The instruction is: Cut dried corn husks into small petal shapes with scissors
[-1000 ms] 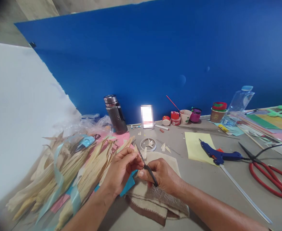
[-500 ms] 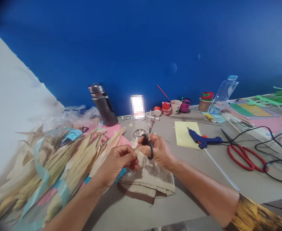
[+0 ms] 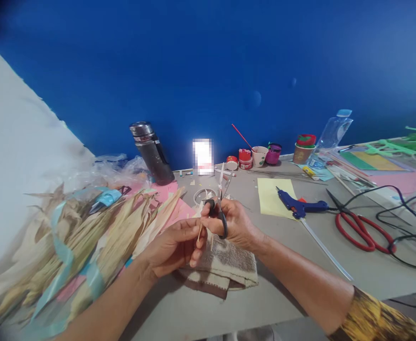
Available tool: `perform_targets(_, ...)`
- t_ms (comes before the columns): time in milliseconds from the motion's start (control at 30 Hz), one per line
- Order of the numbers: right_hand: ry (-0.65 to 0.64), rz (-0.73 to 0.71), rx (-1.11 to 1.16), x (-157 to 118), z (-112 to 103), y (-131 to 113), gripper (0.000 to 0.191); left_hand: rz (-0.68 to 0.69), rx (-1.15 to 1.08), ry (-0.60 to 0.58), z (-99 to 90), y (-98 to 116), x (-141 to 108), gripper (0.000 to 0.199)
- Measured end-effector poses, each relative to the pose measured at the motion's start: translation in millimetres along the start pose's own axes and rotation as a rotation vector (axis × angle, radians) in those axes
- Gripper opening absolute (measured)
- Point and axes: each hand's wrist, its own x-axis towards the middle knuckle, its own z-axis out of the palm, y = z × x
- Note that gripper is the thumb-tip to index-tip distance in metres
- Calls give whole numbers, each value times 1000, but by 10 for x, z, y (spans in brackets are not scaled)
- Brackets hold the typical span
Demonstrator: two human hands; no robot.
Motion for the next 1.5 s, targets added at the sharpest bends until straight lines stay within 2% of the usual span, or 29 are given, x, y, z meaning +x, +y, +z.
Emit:
perform_targets(100,57,-14,-4,11,-23,26,31,64,55,57,19,14,-10,23)
perform_targets(200,78,-2,-54,29,-58,49,34,246,152,233,41,49,-24,23)
perform_targets(267,-23,27,-133,36,-66,57,43,354,178,348,44,79,-31,21)
perform_targets(367,-185,59,-234,26,-22,73,57,428,143,438,29,119,-35,21)
perform_targets(467,-233,89,-260,-4,67,120,62,468,112,483,12,131,-33,21)
perform_targets(733,-191,119,-318,-41,185,230,68,461,78,469,33,91,-25,20)
perform_targets(967,-193,150,-309,-46,196,172,68,467,97,489,44,102,-26,16)
perform_targets(1500,-184,161,-279,-51,169,225,63,495,148,504,82,146,-72,17)
